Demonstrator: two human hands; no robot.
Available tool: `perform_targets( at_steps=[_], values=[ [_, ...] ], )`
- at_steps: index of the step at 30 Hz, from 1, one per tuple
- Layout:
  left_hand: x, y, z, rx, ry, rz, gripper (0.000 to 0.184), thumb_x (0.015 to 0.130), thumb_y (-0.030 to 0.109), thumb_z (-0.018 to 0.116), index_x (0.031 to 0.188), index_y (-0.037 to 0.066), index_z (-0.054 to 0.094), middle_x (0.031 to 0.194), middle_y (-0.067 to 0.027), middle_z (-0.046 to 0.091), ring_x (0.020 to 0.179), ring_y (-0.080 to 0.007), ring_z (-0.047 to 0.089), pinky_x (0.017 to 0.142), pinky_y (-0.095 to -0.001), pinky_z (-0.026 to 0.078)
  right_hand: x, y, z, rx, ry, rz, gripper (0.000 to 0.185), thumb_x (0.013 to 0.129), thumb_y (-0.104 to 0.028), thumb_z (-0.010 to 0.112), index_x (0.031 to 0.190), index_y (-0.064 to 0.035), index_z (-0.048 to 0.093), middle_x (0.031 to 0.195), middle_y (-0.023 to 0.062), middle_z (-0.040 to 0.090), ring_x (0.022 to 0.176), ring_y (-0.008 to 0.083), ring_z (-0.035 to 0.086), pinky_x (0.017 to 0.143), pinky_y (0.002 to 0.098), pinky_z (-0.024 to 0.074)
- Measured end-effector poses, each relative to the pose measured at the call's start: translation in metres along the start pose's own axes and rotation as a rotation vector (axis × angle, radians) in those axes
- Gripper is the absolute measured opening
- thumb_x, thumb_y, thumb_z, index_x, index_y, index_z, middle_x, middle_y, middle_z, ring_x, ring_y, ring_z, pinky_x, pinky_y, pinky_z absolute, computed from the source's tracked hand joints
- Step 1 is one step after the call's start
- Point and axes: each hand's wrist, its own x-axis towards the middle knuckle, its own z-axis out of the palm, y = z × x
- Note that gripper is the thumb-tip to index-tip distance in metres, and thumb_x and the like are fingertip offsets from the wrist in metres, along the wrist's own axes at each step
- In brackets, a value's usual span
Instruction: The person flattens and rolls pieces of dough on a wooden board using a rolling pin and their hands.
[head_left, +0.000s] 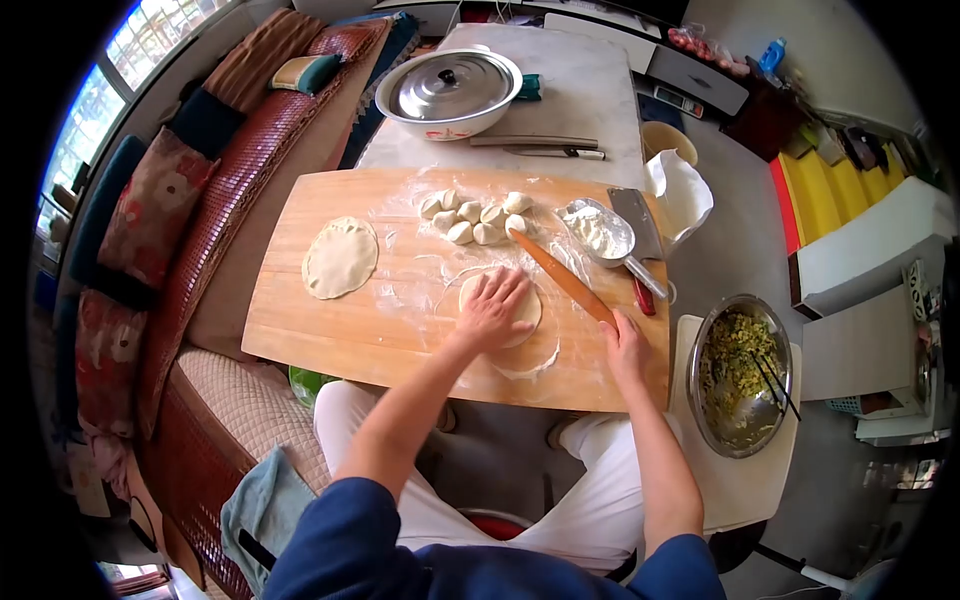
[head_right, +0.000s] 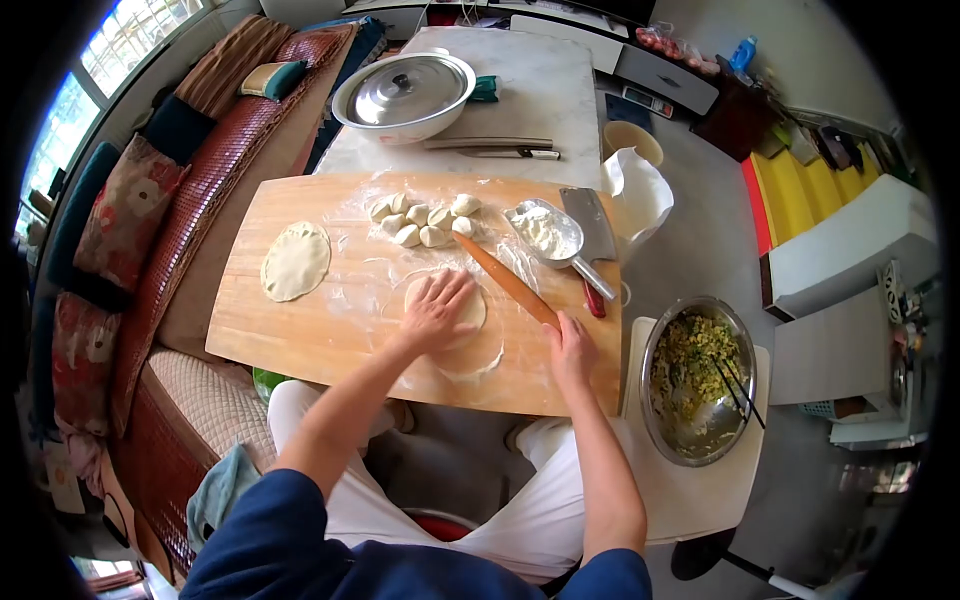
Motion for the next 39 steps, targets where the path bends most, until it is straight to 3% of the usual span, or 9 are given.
perform_targets(
  at_steps=[4, 8, 11, 13, 16, 19, 24, 34, 39],
  values=[
    [-0.033, -0.037, -0.042, 0.006, -0.146, 0.293, 0.081, 0.083, 0.046, 0.070, 0.152, 0.018, 0.040, 0.162, -0.0043, 0.033, 0.151, -0.0338, 0.025, 0.122, -0.0506, 0.020, -0.005, 0.010, -0.005, -0.068, -0.116, -0.128, 0.034, 0.086, -0.025, 0.074, 0.113, -0.0057, 0.067, 0.104, 0.0116, 0.069, 0.097, 0.0339, 0.065, 0.082, 0.0434, 0.0507],
    [-0.106, -0.041, -0.045, -0.378, -0.146, -0.199, 0.080, 0.086, 0.044, 0.069, 0.152, 0.011, 0.038, 0.163, -0.0081, 0.029, 0.152, -0.0332, 0.021, 0.124, -0.0515, 0.017, -0.009, 0.001, 0.004, -0.042, -0.234, -0.375, 0.034, 0.082, -0.028, 0.076, 0.109, -0.0094, 0.068, 0.098, 0.0089, 0.066, 0.095, 0.0300, 0.063, 0.081, 0.0403, 0.0497],
    [-0.110, -0.009, -0.054, -0.036, -0.063, -0.081, 0.081, 0.087, 0.045, 0.067, 0.152, 0.007, 0.036, 0.161, -0.0116, 0.031, 0.151, -0.0337, 0.022, 0.123, -0.0511, 0.019, 0.008, -0.030, 0.017, -0.126, -0.304, -0.360, 0.032, 0.084, -0.032, 0.074, 0.108, -0.0129, 0.067, 0.105, 0.0048, 0.063, 0.105, 0.0278, 0.058, 0.089, 0.0441, 0.0450],
    [-0.088, -0.014, -0.047, 0.002, -0.006, -0.125, 0.081, 0.088, 0.046, 0.066, 0.152, 0.007, 0.036, 0.160, -0.0120, 0.032, 0.150, -0.0345, 0.024, 0.122, -0.0512, 0.020, 0.031, -0.033, 0.033, -0.202, -0.318, -0.296, 0.032, 0.086, -0.032, 0.073, 0.112, -0.0165, 0.067, 0.122, 0.0027, 0.060, 0.118, 0.0268, 0.053, 0.099, 0.0479, 0.0399],
    [-0.034, -0.051, -0.034, 0.013, 0.082, -0.240, 0.082, 0.089, 0.048, 0.066, 0.152, 0.006, 0.035, 0.160, -0.0124, 0.032, 0.149, -0.0354, 0.027, 0.122, -0.0518, 0.022, 0.066, -0.019, 0.067, -0.247, -0.148, -0.384, 0.035, 0.086, -0.032, 0.073, 0.118, -0.0204, 0.068, 0.132, 0.0024, 0.059, 0.125, 0.0262, 0.051, 0.105, 0.0469, 0.0386],
    [-0.020, -0.051, -0.034, 0.006, 0.082, -0.255, 0.083, 0.089, 0.049, 0.065, 0.152, 0.006, 0.035, 0.161, -0.0123, 0.031, 0.149, -0.0360, 0.027, 0.121, -0.0530, 0.023, 0.071, -0.009, 0.075, -0.261, -0.184, -0.327, 0.039, 0.086, -0.031, 0.074, 0.124, -0.0233, 0.067, 0.140, 0.0008, 0.056, 0.133, 0.0257, 0.047, 0.112, 0.0456, 0.0349],
    [-0.110, 0.001, -0.051, -0.035, -0.127, 0.016, 0.099, 0.082, 0.061, 0.065, 0.158, 0.011, 0.026, 0.164, -0.0101, 0.026, 0.151, -0.0383, 0.020, 0.121, -0.0544, 0.022, 0.005, 0.012, 0.039, -0.239, -0.267, -0.382, 0.039, 0.086, -0.027, 0.073, 0.125, -0.0229, 0.067, 0.144, 0.0007, 0.054, 0.138, 0.0266, 0.043, 0.115, 0.0500, 0.0309],
    [-0.001, -0.075, -0.023, -0.016, 0.064, -0.419, 0.084, 0.094, 0.059, 0.055, 0.157, 0.011, 0.027, 0.166, -0.0083, 0.021, 0.152, -0.0382, 0.019, 0.122, -0.0531, 0.019, 0.082, -0.015, 0.071, -0.268, -0.265, -0.420, 0.053, 0.086, -0.031, 0.073, 0.135, -0.0204, 0.059, 0.141, 0.0030, 0.054, 0.134, 0.0279, 0.044, 0.113, 0.0488, 0.0309],
    [-0.060, -0.024, -0.024, -0.023, -0.010, -0.233, 0.085, 0.092, 0.051, 0.061, 0.158, 0.013, 0.025, 0.166, -0.0081, 0.022, 0.152, -0.0345, 0.019, 0.123, -0.0521, 0.018, 0.039, -0.006, 0.052, -0.256, -0.211, -0.501, 0.052, 0.083, -0.028, 0.075, 0.132, -0.0176, 0.059, 0.135, 0.0026, 0.058, 0.128, 0.0247, 0.049, 0.108, 0.0466, 0.0357]
  ],
)
